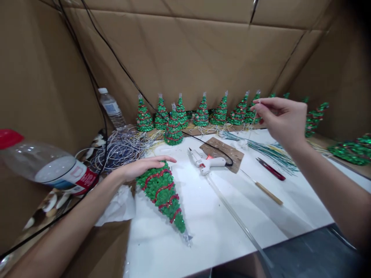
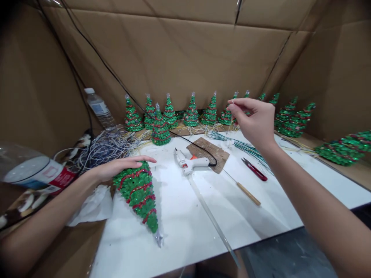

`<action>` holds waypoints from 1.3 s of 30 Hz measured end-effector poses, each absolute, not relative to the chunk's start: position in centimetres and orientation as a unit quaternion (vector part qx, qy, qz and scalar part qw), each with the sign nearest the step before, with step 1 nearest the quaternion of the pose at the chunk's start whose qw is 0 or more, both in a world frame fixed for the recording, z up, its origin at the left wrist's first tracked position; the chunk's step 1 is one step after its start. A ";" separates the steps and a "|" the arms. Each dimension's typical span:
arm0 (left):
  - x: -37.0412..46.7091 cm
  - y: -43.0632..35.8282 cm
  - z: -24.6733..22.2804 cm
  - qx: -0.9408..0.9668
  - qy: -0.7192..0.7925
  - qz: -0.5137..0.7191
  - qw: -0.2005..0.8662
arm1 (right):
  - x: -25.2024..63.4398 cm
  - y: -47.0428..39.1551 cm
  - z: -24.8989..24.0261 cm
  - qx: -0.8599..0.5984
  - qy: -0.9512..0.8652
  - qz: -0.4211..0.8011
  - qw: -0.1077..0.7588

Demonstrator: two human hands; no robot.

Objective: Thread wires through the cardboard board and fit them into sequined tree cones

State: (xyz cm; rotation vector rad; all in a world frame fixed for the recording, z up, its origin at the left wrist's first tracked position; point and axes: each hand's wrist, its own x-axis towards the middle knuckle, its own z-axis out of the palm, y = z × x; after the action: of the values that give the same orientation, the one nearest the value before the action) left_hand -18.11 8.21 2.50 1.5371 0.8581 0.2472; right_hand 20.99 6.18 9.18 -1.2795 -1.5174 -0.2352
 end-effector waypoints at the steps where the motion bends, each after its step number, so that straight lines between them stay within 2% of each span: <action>1: -18.1 8.3 2.5 0.672 0.371 0.108 0.632 | 19.8 5.8 9.5 -0.519 -0.643 -0.067 0.559; 8: -18.3 8.4 2.2 0.659 0.366 0.112 0.647 | 13.1 2.5 11.3 -0.431 -0.666 0.061 0.606; 16: -18.4 8.5 2.1 0.675 0.356 0.112 0.636 | 8.9 -0.2 11.2 -0.363 -0.673 0.060 0.641; 31: -18.2 8.6 2.2 0.696 0.352 0.110 0.617 | 6.9 -2.0 11.7 -0.297 -0.714 0.091 0.628; 39: -18.5 9.1 1.4 0.696 0.366 0.120 0.606 | 5.5 -2.0 11.8 -0.233 -0.697 0.121 0.667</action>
State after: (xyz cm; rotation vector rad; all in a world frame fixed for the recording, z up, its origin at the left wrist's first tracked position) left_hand -18.50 9.10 1.38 1.6096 0.8469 0.2775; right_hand 5.47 -1.98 11.84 -0.5262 -1.5736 0.2728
